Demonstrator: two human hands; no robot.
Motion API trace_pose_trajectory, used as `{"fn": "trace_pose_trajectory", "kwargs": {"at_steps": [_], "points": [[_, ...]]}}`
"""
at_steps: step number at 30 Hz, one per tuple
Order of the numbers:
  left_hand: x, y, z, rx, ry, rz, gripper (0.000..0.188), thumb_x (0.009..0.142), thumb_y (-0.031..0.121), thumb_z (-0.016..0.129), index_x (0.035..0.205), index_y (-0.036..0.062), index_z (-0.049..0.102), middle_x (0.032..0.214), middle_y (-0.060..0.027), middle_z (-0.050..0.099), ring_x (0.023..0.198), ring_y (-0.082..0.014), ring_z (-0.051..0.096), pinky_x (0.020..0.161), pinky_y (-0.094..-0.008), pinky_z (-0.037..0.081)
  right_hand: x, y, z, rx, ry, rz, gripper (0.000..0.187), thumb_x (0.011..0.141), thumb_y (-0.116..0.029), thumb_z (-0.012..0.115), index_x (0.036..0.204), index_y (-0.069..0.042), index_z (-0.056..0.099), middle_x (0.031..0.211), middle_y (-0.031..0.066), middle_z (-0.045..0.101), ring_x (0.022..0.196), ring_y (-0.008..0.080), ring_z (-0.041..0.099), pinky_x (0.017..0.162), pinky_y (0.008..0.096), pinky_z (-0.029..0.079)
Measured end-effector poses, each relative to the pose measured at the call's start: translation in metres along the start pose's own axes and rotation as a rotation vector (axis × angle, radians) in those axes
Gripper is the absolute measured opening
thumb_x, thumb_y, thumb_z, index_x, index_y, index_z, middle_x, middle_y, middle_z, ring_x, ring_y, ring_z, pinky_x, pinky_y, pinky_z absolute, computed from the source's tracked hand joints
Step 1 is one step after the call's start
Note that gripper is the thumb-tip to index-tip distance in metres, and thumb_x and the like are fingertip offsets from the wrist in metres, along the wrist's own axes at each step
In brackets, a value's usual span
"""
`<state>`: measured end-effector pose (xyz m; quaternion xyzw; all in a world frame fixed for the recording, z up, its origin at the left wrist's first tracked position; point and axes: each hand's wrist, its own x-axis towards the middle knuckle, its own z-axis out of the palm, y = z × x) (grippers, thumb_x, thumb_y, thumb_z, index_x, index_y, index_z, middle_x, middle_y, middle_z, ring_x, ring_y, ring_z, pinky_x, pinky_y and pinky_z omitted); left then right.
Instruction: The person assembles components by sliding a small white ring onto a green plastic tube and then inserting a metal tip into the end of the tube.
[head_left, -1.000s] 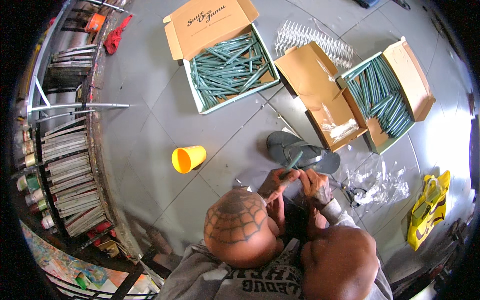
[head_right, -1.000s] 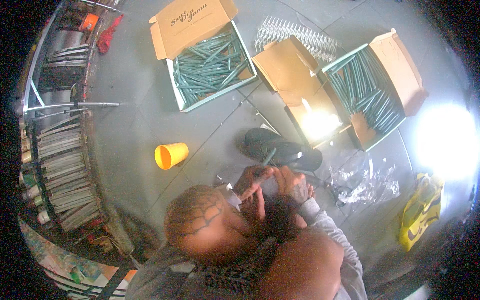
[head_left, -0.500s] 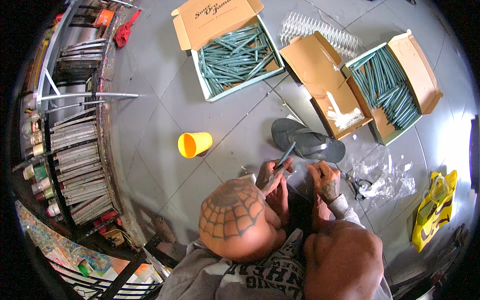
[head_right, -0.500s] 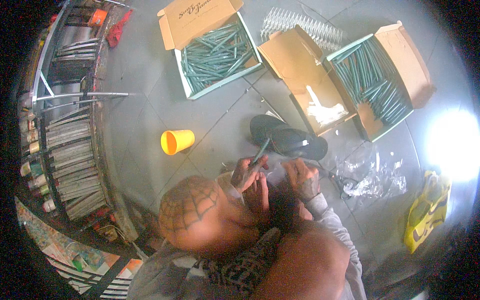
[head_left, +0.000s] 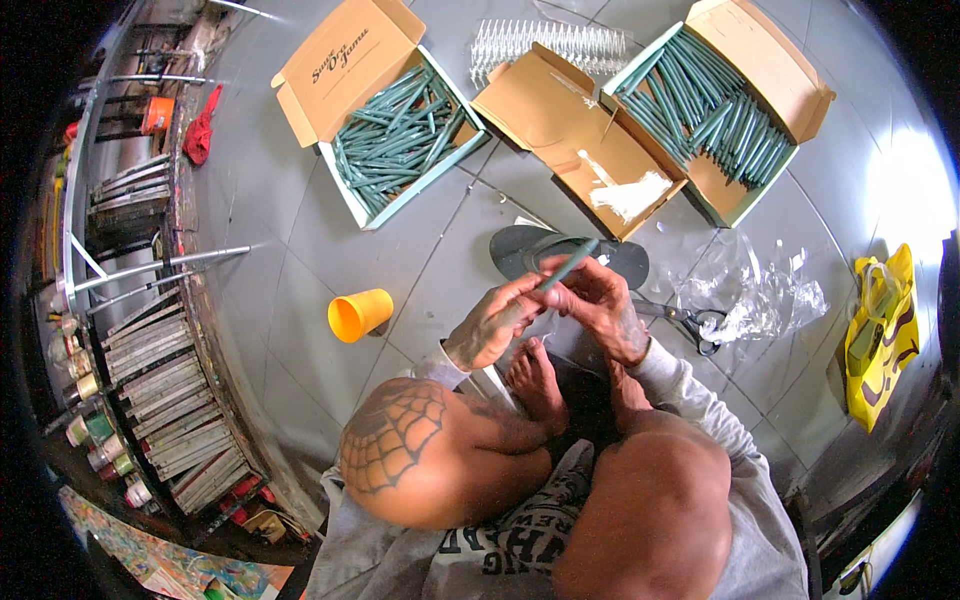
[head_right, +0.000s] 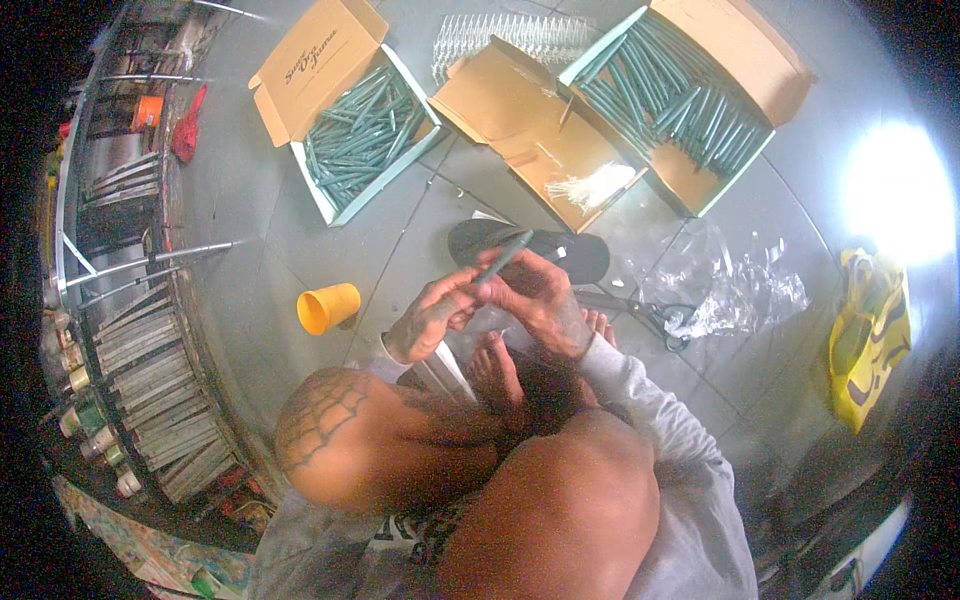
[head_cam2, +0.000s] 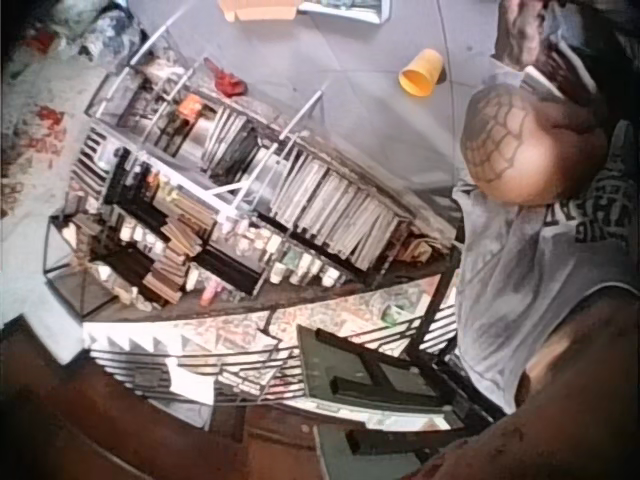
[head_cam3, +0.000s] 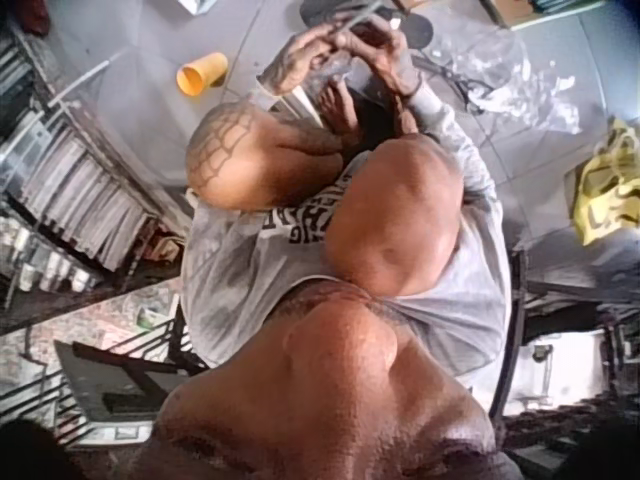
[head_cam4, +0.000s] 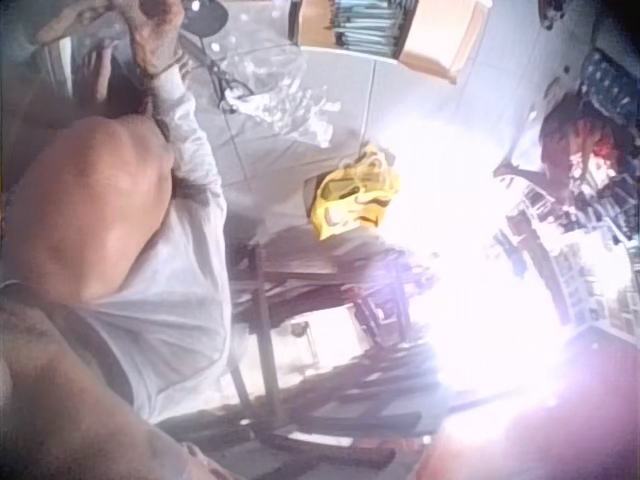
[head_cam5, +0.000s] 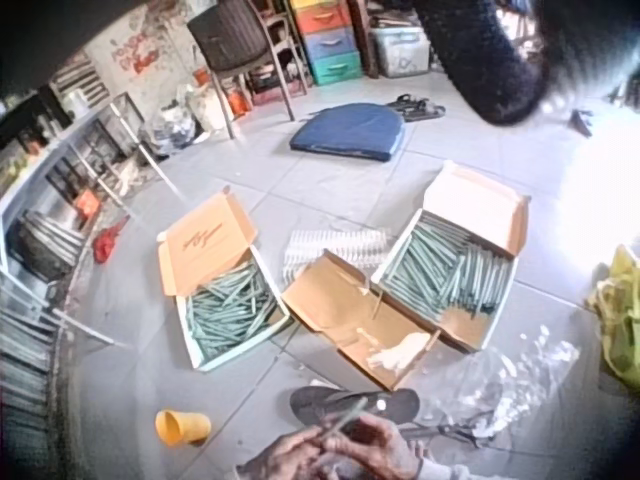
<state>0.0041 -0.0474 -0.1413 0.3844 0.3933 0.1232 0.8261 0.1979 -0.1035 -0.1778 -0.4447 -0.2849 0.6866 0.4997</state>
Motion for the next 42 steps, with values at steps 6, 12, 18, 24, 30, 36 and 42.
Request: {"fn": "trace_pose_trajectory", "kwargs": {"at_steps": [6, 12, 18, 24, 30, 36, 42], "points": [[-0.003, 0.034, 0.01, 0.18, -0.007, -0.017, 0.04, 0.102, 0.033, 0.056, 0.128, 0.0024, 0.057, 0.088, 0.0009, 0.058, 0.07, -0.0046, 0.044, 0.063, -0.0181, 0.037, 0.007, -0.016, -0.005, 0.31, 0.087, -0.032, 0.03, 0.103, -0.031, 0.058, 0.112, -0.003, 0.065, 0.097, 0.004, 0.067, 0.085, 0.0122, 0.061, 0.077, 0.0293, 0.048], [-0.023, 0.016, -0.01, 0.151, 0.236, 0.148, 0.042, 0.102, 0.035, 0.059, 0.075, 0.0035, 0.063, 0.067, -0.0023, 0.061, 0.056, -0.009, 0.053, 0.058, -0.0232, 0.042, 0.001, -0.041, -0.028, 0.476, -0.022, -0.084, 0.03, 0.105, -0.031, 0.052, 0.116, -0.005, 0.059, 0.109, 0.006, 0.062, 0.09, 0.0128, 0.055, 0.08, 0.0286, 0.045], [-0.021, 0.029, 0.008, 0.198, 0.312, 0.091, 0.031, 0.098, 0.029, 0.065, 0.091, -0.0005, 0.071, 0.083, -0.007, 0.072, 0.073, -0.0084, 0.059, 0.072, -0.0236, 0.046, -0.008, -0.054, -0.023, 0.591, -0.102, -0.101, 0.032, 0.106, -0.032, 0.05, 0.123, -0.006, 0.058, 0.11, 0.0055, 0.06, 0.092, 0.0133, 0.055, 0.081, 0.0297, 0.044], [0.003, 0.077, 0.024, 0.609, 0.275, 0.387, 0.034, 0.097, 0.033, 0.064, 0.105, 0.0021, 0.074, 0.083, -0.0043, 0.073, 0.072, -0.0077, 0.056, 0.071, -0.0242, 0.044, -0.007, -0.051, -0.026, 0.643, -0.158, -0.116, 0.034, 0.106, -0.03, 0.049, 0.127, -0.005, 0.057, 0.117, 0.0075, 0.063, 0.096, 0.0146, 0.056, 0.083, 0.0301, 0.043], [0.014, 0.059, 0.032, 0.685, 0.02, 0.058, 0.038, 0.097, 0.038, 0.064, 0.091, 0.0025, 0.074, 0.07, -0.0004, 0.063, 0.065, -0.0054, 0.051, 0.057, -0.027, 0.04, -0.008, -0.027, -0.014, 0.467, -0.05, -0.061, 0.029, 0.105, -0.025, 0.051, 0.119, -0.003, 0.063, 0.124, 0.0076, 0.062, 0.094, 0.0121, 0.056, 0.081, 0.0287, 0.043], [-0.016, -0.019, 0.005, 0.593, 0.098, -0.195, 0.034, 0.099, 0.035, 0.062, 0.095, 0.0027, 0.072, 0.062, 0.0006, 0.057, 0.058, -0.0113, 0.054, 0.054, -0.0286, 0.042, 0.012, -0.021, -0.099, 0.385, 0.62, -0.226, 0.029, 0.103, -0.026, 0.056, 0.114, -0.002, 0.067, 0.098, 0.0036, 0.067, 0.08, 0.0103, 0.06, 0.069, 0.0252, 0.046], [-0.006, -0.111, -0.004, 1.364, 0.109, 0.114, 0.03, 0.091, 0.037, 0.067, 0.107, 0.0128, 0.074, 0.088, -0.009, 0.068, 0.081, -0.0257, 0.066, 0.073, -0.0383, 0.052, 0.062, -0.047, -0.173, -1.088, 0.402, -0.63, 0.02, 0.087, -0.02, 0.07, 0.104, -0.011, 0.075, 0.097, 0.008, 0.071, 0.084, 0.0258, 0.066, 0.079, 0.0397, 0.054]]}}
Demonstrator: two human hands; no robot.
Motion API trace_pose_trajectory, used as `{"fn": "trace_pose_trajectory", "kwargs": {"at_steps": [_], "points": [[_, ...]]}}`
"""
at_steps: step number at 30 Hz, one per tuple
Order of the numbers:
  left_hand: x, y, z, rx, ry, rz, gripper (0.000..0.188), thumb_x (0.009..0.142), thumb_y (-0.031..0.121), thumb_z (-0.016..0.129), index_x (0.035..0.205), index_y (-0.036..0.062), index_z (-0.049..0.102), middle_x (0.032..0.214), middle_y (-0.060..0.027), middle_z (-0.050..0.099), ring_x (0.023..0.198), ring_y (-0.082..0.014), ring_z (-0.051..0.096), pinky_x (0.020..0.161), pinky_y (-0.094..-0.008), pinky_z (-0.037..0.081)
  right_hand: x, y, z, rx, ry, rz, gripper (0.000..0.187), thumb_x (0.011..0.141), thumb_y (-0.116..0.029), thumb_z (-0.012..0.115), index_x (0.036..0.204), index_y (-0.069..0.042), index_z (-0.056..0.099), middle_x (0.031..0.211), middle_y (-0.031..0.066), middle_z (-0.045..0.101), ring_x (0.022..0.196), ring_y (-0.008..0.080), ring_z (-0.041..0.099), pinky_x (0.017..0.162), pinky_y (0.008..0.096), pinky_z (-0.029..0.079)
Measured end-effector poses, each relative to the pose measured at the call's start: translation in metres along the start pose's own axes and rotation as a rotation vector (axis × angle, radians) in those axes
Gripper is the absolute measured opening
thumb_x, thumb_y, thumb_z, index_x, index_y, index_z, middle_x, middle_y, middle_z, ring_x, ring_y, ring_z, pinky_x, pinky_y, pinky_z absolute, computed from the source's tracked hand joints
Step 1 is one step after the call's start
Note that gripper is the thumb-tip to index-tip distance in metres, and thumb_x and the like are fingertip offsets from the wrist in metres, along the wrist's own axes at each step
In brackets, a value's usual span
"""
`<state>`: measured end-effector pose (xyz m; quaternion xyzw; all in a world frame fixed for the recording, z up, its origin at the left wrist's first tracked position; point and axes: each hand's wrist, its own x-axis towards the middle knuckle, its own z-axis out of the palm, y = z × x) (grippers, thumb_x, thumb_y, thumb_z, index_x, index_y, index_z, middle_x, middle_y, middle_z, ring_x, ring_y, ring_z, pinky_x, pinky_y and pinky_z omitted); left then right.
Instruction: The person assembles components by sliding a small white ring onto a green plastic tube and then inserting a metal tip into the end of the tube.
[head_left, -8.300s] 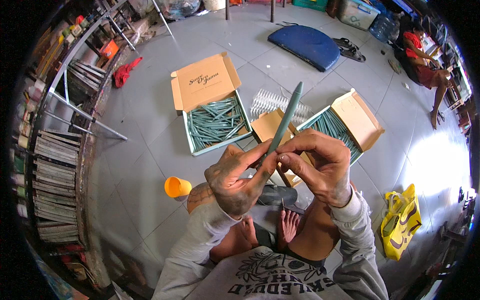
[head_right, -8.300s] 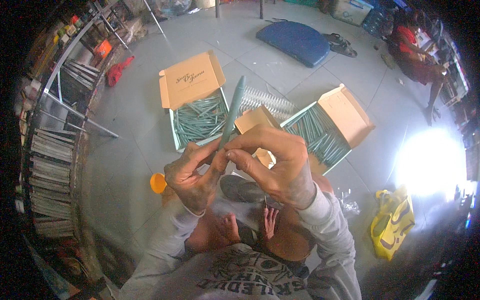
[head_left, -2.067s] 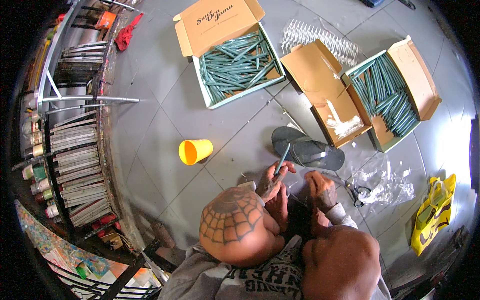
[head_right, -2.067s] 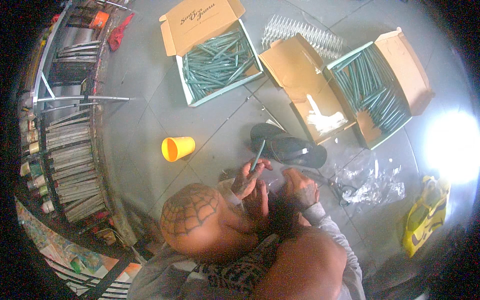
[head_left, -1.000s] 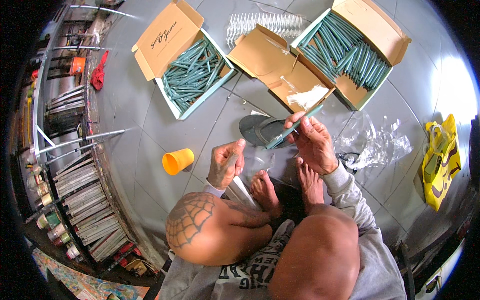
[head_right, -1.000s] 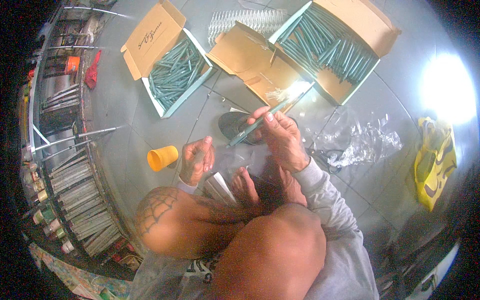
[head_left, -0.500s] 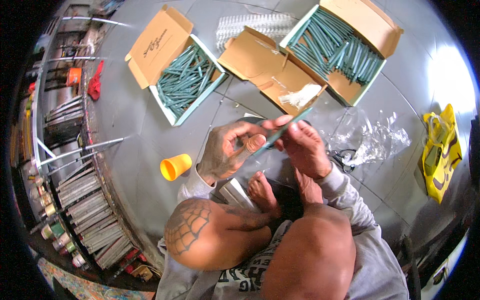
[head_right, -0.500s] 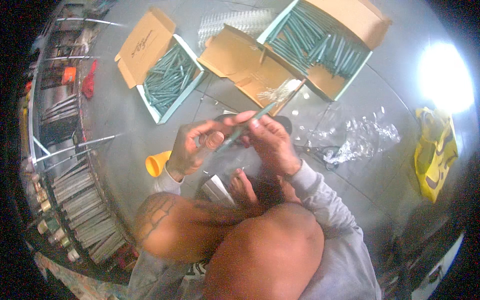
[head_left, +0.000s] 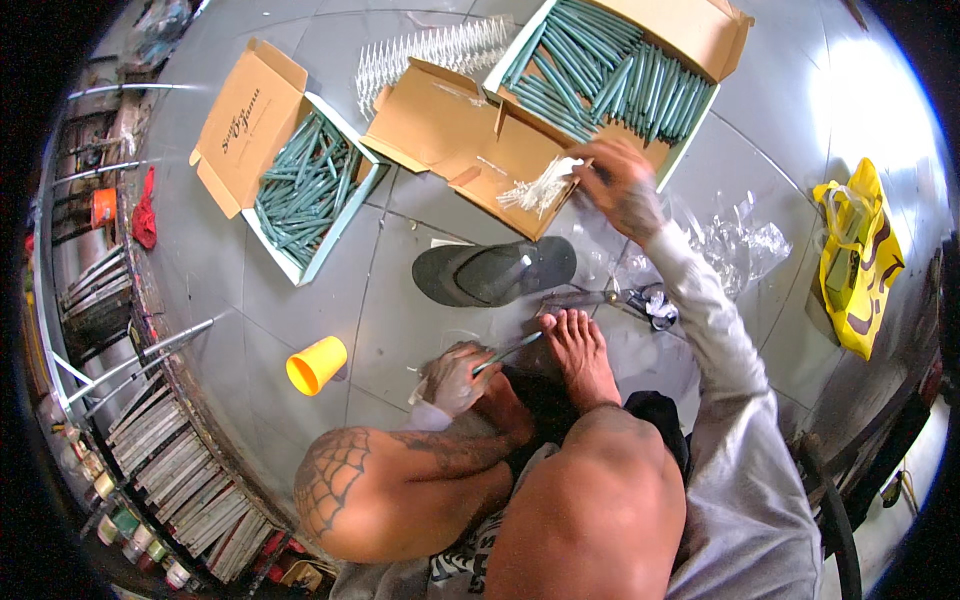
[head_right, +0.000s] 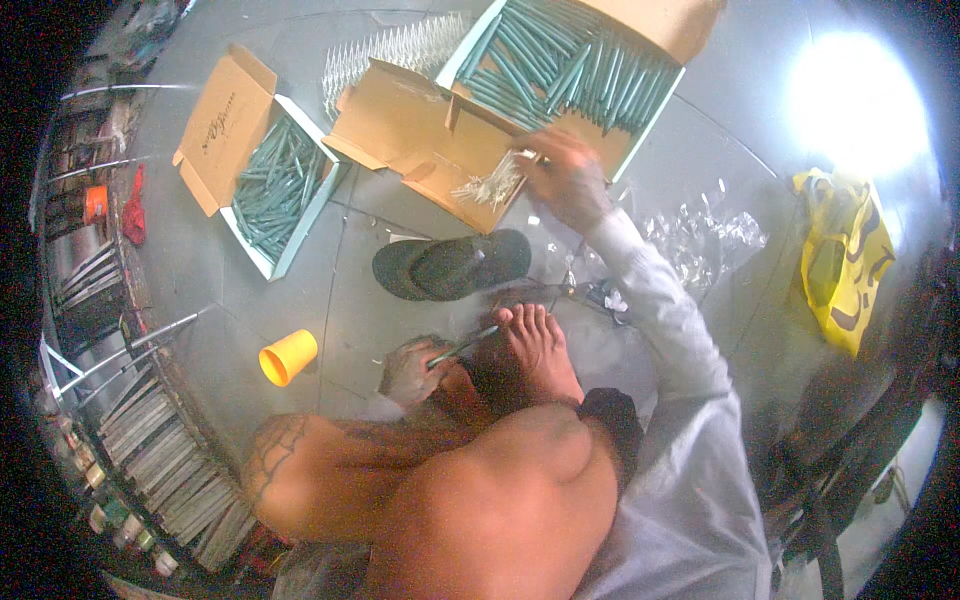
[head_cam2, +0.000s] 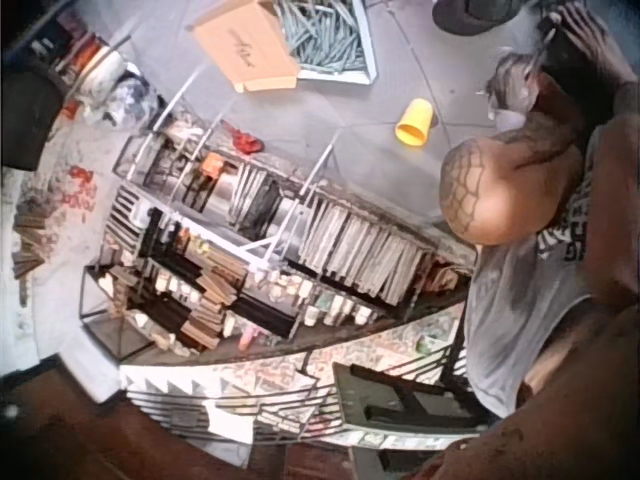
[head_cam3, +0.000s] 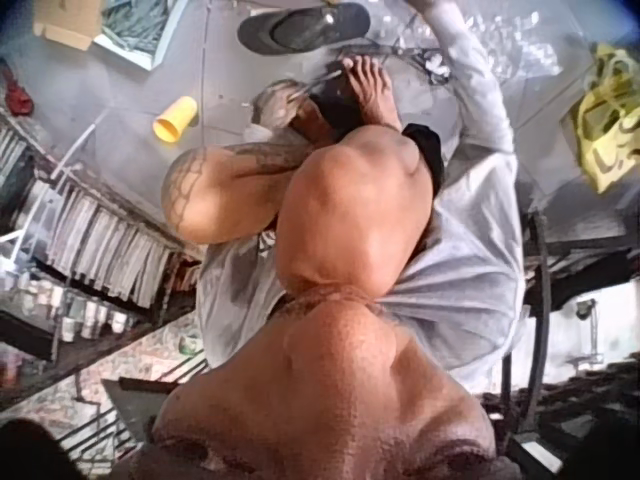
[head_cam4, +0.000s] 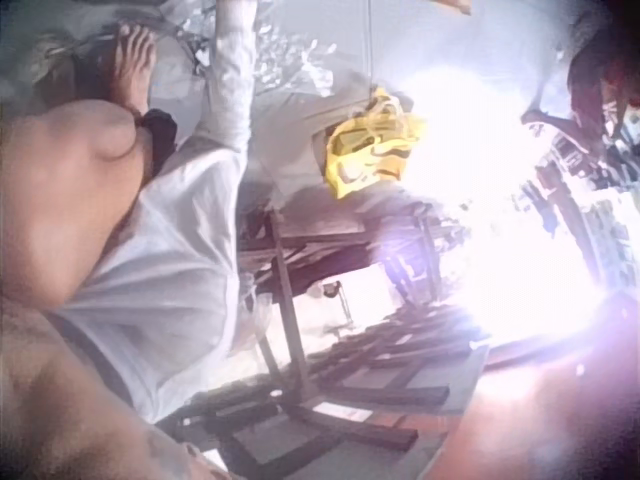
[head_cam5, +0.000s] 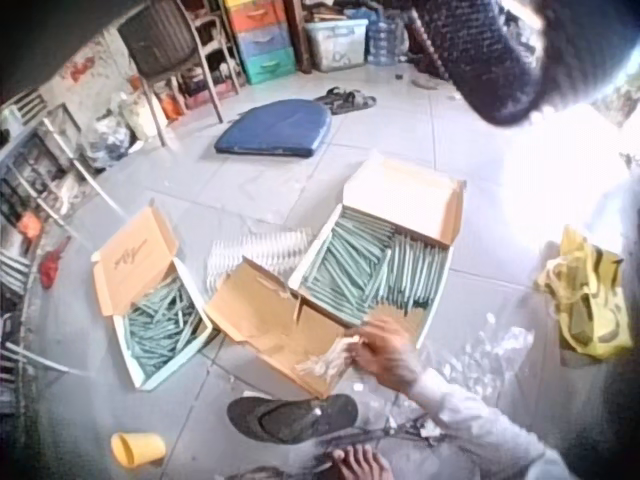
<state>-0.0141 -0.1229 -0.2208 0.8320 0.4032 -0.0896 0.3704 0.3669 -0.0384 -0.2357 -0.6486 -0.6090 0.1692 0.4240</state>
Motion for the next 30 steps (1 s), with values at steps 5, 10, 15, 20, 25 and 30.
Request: {"fn": "trace_pose_trajectory", "kwargs": {"at_steps": [5, 10, 15, 20, 25, 30], "points": [[0.016, -0.004, 0.021, 0.156, 0.05, 0.152, 0.032, 0.09, 0.036, 0.067, 0.106, 0.0091, 0.073, 0.1, -0.0074, 0.068, 0.096, -0.0324, 0.062, 0.083, -0.0442, 0.05, 0.033, 0.023, 0.064, -0.55, -0.591, -0.388, 0.008, 0.086, -0.014, 0.063, 0.087, -0.009, 0.069, 0.096, 0.0071, 0.068, 0.098, 0.0279, 0.065, 0.088, 0.0407, 0.053], [0.027, 0.005, -0.036, 0.07, 0.206, 0.056, 0.032, 0.091, 0.037, 0.067, 0.108, 0.0094, 0.073, 0.107, -0.0067, 0.071, 0.096, -0.0296, 0.065, 0.085, -0.042, 0.051, 0.049, 0.026, 0.073, -0.458, -0.844, -0.267, 0.011, 0.086, -0.012, 0.062, 0.094, -0.007, 0.067, 0.099, 0.0118, 0.067, 0.099, 0.031, 0.067, 0.086, 0.0435, 0.055], [0.081, 0.025, -0.1, -0.373, 0.213, 0.064, 0.025, 0.099, 0.023, 0.06, 0.107, 0.0039, 0.073, 0.098, -0.012, 0.073, 0.091, -0.0265, 0.07, 0.08, -0.0335, 0.053, 0.032, 0.036, 0.067, -0.34, -0.598, -0.209, 0.011, 0.086, -0.008, 0.06, 0.096, -0.005, 0.063, 0.095, 0.0149, 0.068, 0.096, 0.0349, 0.067, 0.081, 0.045, 0.057], [0.116, 0.028, -0.149, -0.122, 0.035, 0.168, 0.028, 0.094, 0.029, 0.062, 0.106, 0.0061, 0.073, 0.096, -0.0147, 0.072, 0.08, -0.0301, 0.068, 0.072, -0.0356, 0.052, 0.036, 0.034, 0.074, -0.326, -0.597, -0.039, 0.01, 0.085, -0.007, 0.06, 0.094, -0.003, 0.059, 0.091, 0.0178, 0.068, 0.092, 0.0379, 0.068, 0.079, 0.0471, 0.057], [0.151, 0.009, -0.177, -0.094, -0.137, 0.054, 0.036, 0.096, 0.036, 0.061, 0.113, 0.0054, 0.072, 0.101, -0.0125, 0.074, 0.086, -0.0214, 0.069, 0.081, -0.0337, 0.052, 0.024, 0.044, 0.069, -0.121, -0.311, -0.106, 0.012, 0.084, -0.009, 0.065, 0.093, -0.002, 0.063, 0.083, 0.0161, 0.065, 0.076, 0.0316, 0.067, 0.07, 0.0429, 0.055], [0.174, 0.01, -0.164, -0.607, -0.186, -0.144, 0.05, 0.097, 0.046, 0.063, 0.13, 0.0085, 0.064, 0.12, -0.0036, 0.069, 0.094, -0.0095, 0.064, 0.072, -0.0221, 0.05, 0.028, 0.012, 0.056, 0.854, -0.246, 0.678, 0.014, 0.092, -0.013, 0.066, 0.096, -0.001, 0.063, 0.084, 0.0071, 0.066, 0.069, 0.0159, 0.067, 0.063, 0.0313, 0.058]]}}
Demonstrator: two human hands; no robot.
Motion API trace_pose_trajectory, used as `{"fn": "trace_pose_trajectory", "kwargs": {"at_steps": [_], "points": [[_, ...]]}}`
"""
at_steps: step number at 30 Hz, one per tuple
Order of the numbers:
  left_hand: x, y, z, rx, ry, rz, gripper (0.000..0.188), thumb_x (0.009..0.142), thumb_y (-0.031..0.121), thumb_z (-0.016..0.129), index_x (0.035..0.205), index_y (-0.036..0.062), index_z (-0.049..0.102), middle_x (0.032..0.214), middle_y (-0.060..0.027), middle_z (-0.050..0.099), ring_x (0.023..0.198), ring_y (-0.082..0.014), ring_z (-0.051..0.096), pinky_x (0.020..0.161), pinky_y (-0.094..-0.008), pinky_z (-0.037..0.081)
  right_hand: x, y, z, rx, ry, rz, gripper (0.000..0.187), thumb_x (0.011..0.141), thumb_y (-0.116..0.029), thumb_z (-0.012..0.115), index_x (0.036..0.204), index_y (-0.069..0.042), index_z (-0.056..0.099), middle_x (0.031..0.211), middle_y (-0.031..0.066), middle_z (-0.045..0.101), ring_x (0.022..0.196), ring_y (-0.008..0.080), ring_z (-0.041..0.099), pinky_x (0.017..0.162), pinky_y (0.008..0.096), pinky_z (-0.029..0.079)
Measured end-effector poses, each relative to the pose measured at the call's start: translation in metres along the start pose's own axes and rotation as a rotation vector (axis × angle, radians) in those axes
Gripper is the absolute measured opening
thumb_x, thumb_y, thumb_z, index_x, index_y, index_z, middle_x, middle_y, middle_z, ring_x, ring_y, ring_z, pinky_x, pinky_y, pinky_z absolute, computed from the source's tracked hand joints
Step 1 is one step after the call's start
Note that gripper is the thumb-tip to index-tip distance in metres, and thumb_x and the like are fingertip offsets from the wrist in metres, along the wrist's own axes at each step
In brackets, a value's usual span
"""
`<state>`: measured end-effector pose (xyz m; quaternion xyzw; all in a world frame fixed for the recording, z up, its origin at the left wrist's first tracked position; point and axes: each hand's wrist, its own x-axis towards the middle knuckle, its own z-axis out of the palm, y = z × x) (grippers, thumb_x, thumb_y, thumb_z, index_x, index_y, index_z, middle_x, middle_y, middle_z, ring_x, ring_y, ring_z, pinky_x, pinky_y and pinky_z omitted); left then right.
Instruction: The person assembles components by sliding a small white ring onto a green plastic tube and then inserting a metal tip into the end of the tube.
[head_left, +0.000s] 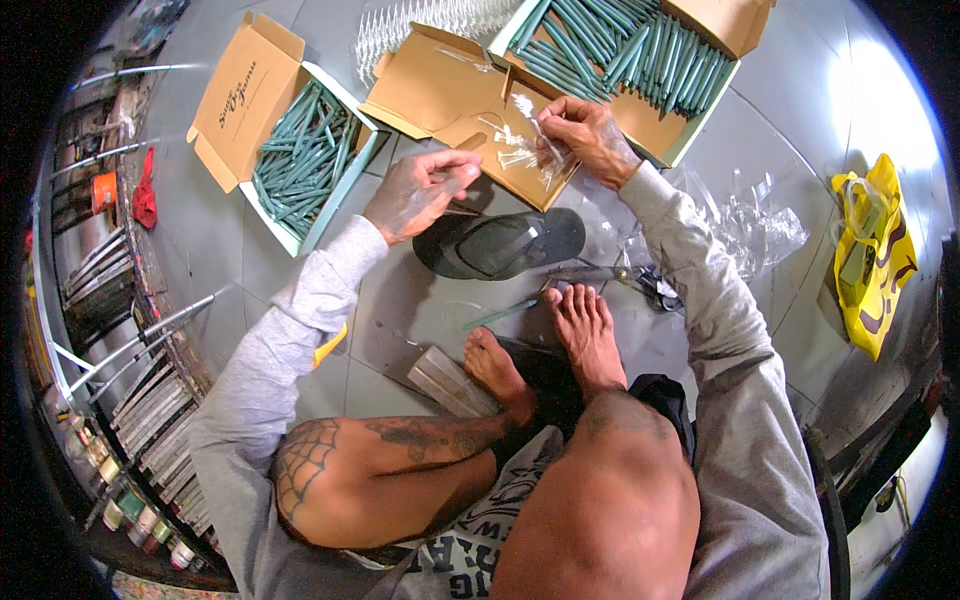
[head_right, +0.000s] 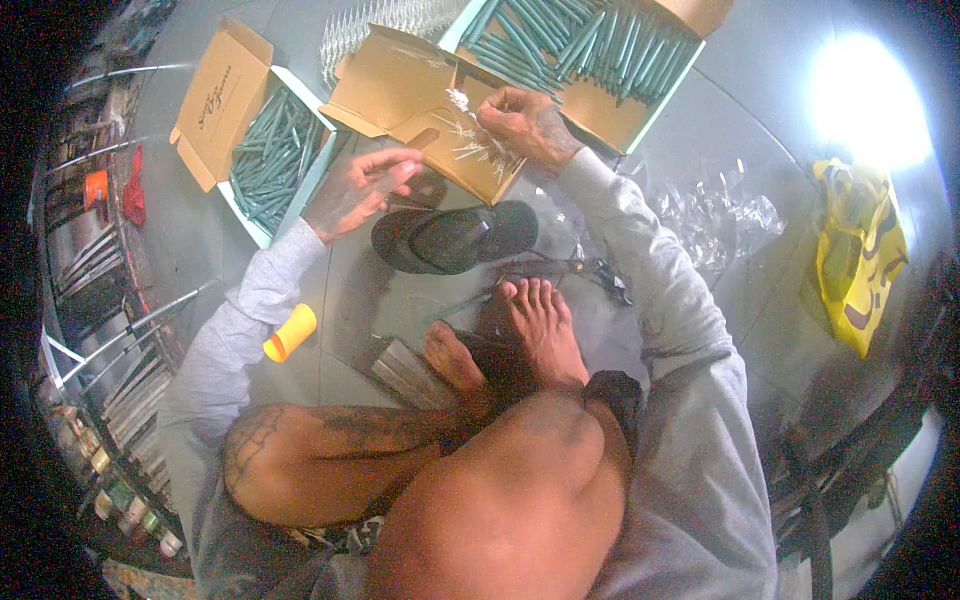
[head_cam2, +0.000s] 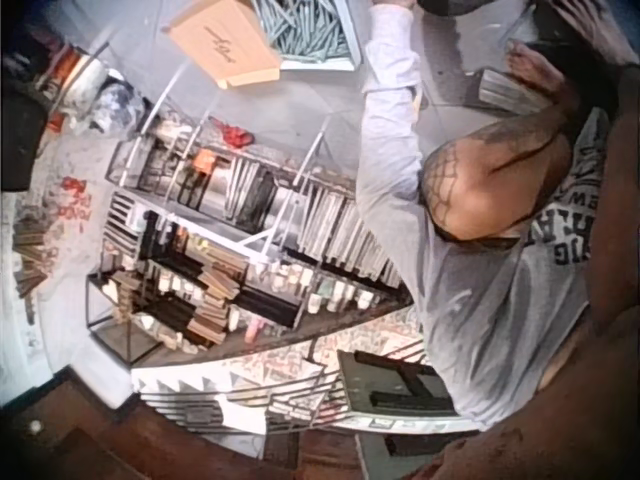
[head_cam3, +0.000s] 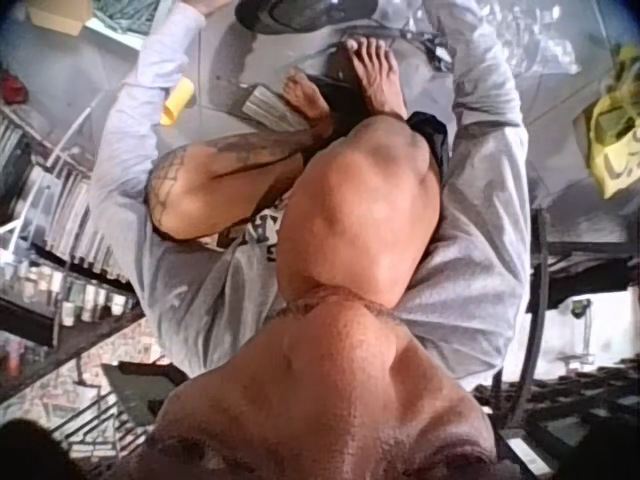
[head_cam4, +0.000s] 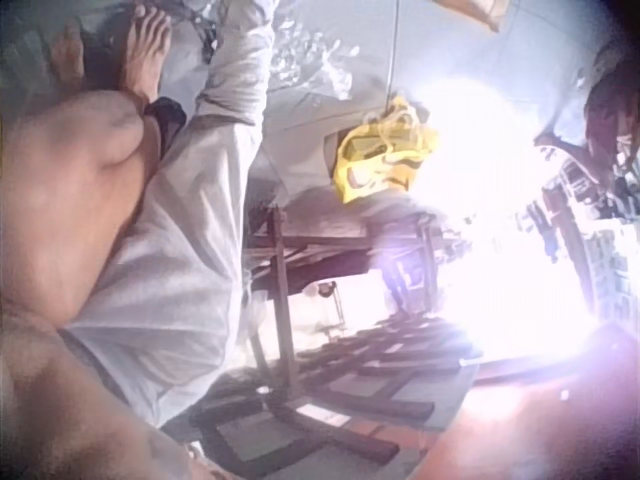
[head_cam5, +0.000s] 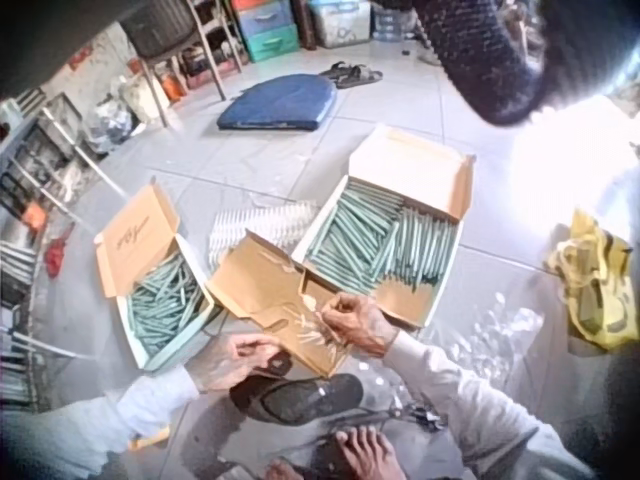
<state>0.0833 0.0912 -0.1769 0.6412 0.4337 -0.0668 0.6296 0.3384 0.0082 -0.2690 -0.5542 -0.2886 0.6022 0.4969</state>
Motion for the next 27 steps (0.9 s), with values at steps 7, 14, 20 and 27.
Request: {"fn": "trace_pose_trajectory", "kwargs": {"at_steps": [7, 14, 20, 27], "points": [[0.02, 0.017, 0.037, -0.179, 0.245, 0.083, 0.065, 0.091, 0.05, 0.069, 0.134, 0.0027, 0.059, 0.12, -0.0049, 0.067, 0.1, -0.0098, 0.062, 0.067, -0.0219, 0.048, -0.026, 0.014, 0.018, 0.281, -0.05, 0.117, 0.016, 0.091, -0.017, 0.072, 0.097, -0.004, 0.065, 0.089, 0.0045, 0.067, 0.079, 0.0124, 0.065, 0.07, 0.0262, 0.054], [0.033, 0.007, 0.04, -0.19, 0.248, 0.144, 0.066, 0.091, 0.047, 0.07, 0.137, 0.0013, 0.057, 0.128, -0.0095, 0.065, 0.112, -0.0119, 0.061, 0.08, -0.0239, 0.049, -0.04, 0.017, 0.029, 0.38, 0.058, 0.063, 0.028, 0.09, -0.027, 0.077, 0.101, -0.003, 0.068, 0.087, 0.0027, 0.067, 0.08, 0.0137, 0.064, 0.073, 0.0273, 0.052], [0.028, 0.019, 0.052, -0.168, 0.1, 0.132, 0.043, 0.089, 0.037, 0.075, 0.112, 0.0008, 0.073, 0.101, -0.0054, 0.074, 0.089, -0.01, 0.067, 0.074, -0.0227, 0.052, -0.051, 0.022, 0.03, 0.169, 0.122, 0.016, 0.039, 0.093, -0.037, 0.072, 0.106, 0.0, 0.07, 0.085, 0.0056, 0.069, 0.079, 0.0143, 0.065, 0.073, 0.0282, 0.051], [0.036, 0.004, 0.046, 0.019, 0.17, 0.108, 0.04, 0.088, 0.039, 0.076, 0.095, -0.0001, 0.075, 0.08, -0.0016, 0.072, 0.064, -0.0054, 0.06, 0.054, -0.0194, 0.045, -0.047, 0.024, 0.034, -0.034, 0.265, -0.002, 0.039, 0.091, -0.035, 0.07, 0.108, 0.0, 0.074, 0.075, 0.0062, 0.069, 0.072, 0.0142, 0.064, 0.065, 0.0305, 0.05]]}}
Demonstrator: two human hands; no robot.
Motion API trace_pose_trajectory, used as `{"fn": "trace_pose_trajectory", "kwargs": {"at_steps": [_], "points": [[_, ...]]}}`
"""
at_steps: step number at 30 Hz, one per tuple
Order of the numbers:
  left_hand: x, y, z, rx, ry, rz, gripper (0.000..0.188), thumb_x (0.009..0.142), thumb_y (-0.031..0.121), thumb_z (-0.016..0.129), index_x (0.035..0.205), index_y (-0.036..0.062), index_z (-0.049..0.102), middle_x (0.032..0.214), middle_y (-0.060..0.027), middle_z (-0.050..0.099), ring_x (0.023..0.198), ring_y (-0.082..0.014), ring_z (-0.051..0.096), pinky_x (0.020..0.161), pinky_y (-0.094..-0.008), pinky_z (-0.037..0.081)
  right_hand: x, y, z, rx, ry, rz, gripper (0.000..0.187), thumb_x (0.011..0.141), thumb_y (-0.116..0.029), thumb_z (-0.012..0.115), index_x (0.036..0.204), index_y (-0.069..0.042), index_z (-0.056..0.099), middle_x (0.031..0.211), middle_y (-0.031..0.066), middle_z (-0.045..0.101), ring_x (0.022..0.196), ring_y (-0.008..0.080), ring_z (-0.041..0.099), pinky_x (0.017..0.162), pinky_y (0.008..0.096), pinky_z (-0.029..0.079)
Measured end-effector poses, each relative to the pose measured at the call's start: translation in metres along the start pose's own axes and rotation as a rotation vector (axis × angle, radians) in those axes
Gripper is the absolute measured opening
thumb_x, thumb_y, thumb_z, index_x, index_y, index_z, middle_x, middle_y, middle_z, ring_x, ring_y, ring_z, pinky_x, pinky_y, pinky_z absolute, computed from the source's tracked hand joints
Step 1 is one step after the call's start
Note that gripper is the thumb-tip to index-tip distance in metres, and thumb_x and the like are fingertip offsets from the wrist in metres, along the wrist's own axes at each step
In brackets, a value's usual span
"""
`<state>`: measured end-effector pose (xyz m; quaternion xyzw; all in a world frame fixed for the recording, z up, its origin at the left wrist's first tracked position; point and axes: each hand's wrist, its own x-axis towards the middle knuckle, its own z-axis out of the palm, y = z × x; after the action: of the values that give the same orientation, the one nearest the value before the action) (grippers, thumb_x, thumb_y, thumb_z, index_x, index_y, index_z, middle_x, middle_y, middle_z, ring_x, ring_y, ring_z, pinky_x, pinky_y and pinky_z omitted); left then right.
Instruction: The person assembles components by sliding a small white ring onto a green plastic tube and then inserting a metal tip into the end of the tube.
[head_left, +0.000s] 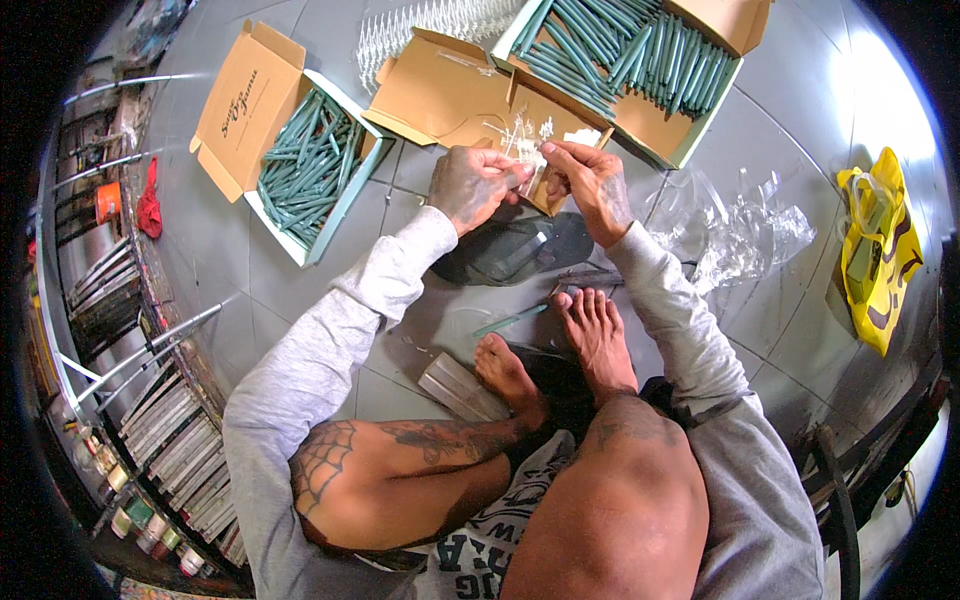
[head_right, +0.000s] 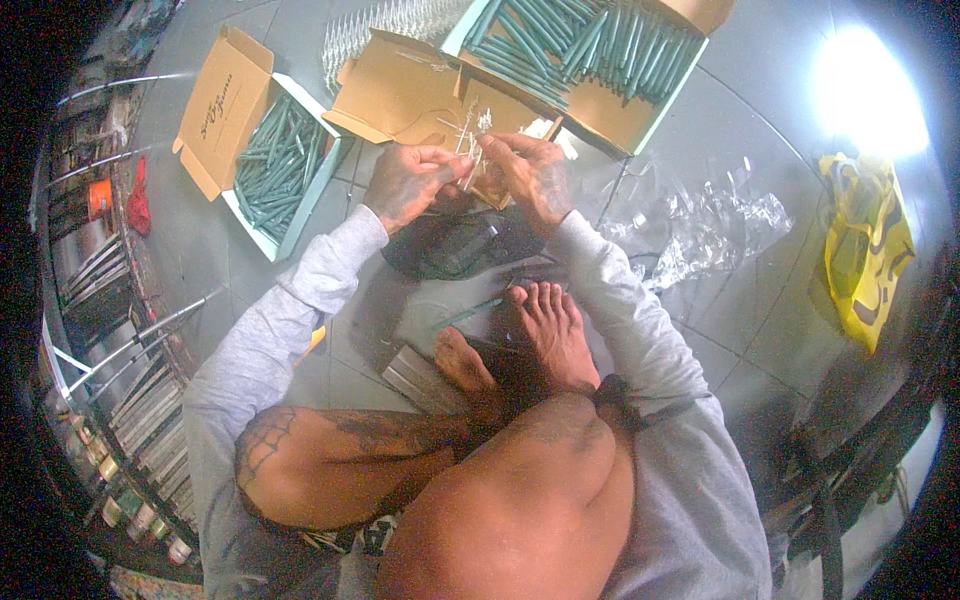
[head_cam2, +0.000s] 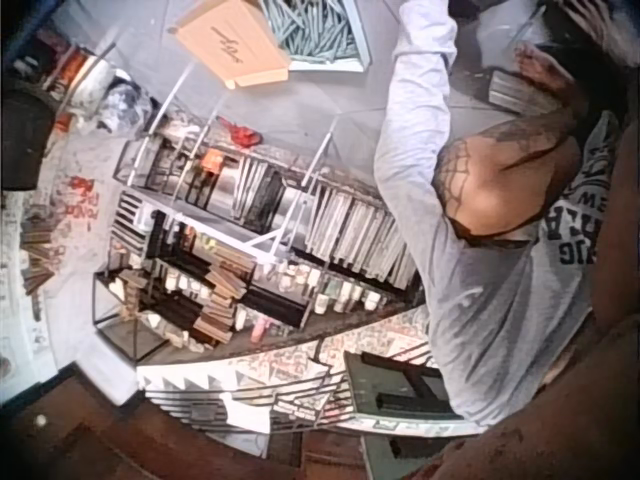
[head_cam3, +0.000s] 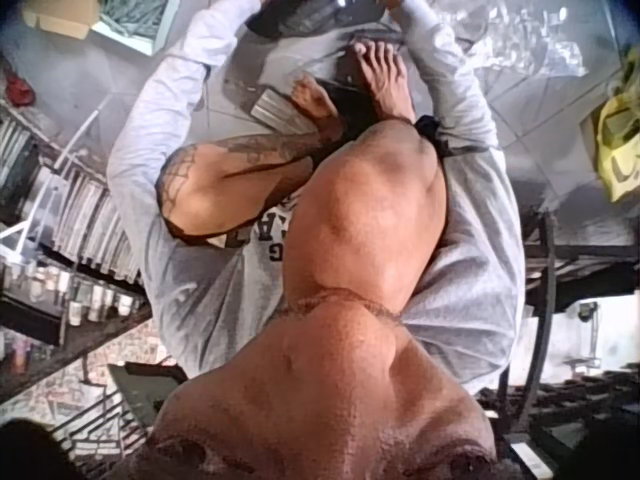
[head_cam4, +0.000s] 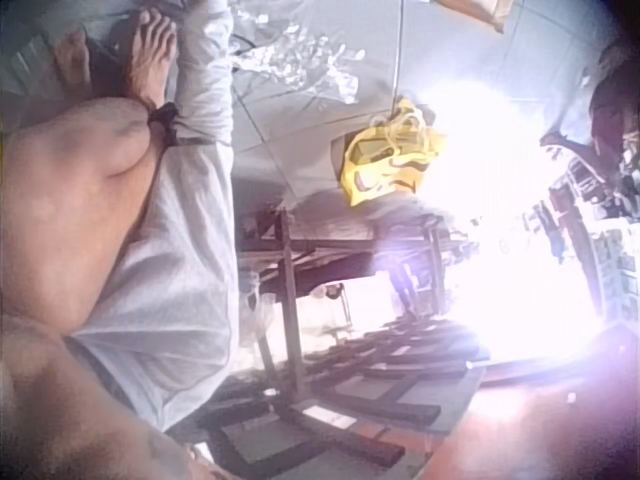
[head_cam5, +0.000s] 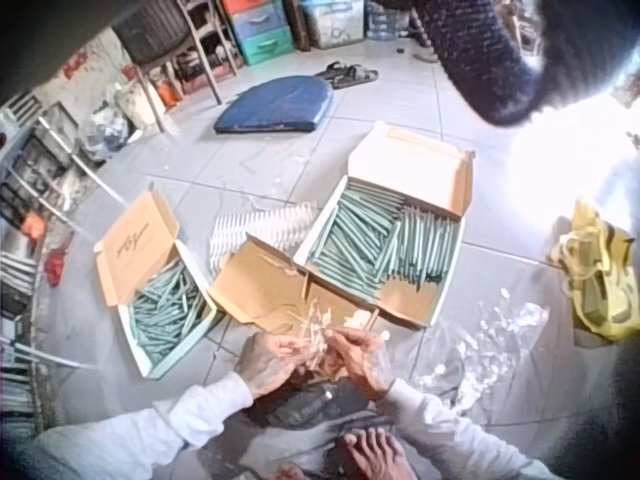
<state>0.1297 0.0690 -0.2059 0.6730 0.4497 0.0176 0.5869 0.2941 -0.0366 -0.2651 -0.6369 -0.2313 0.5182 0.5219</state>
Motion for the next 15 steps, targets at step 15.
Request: {"fn": "trace_pose_trajectory", "kwargs": {"at_steps": [15], "points": [[-0.002, -0.014, -0.01, -0.035, 0.01, 0.156, 0.034, 0.094, 0.037, 0.069, 0.098, 0.0034, 0.07, 0.077, 0.0018, 0.064, 0.067, -0.0041, 0.055, 0.059, -0.0206, 0.044, -0.034, -0.01, -0.039, -0.443, 0.228, -0.307, 0.031, 0.088, -0.02, 0.071, 0.11, 0.001, 0.069, 0.09, 0.0143, 0.07, 0.075, 0.0275, 0.066, 0.068, 0.0367, 0.052]]}}
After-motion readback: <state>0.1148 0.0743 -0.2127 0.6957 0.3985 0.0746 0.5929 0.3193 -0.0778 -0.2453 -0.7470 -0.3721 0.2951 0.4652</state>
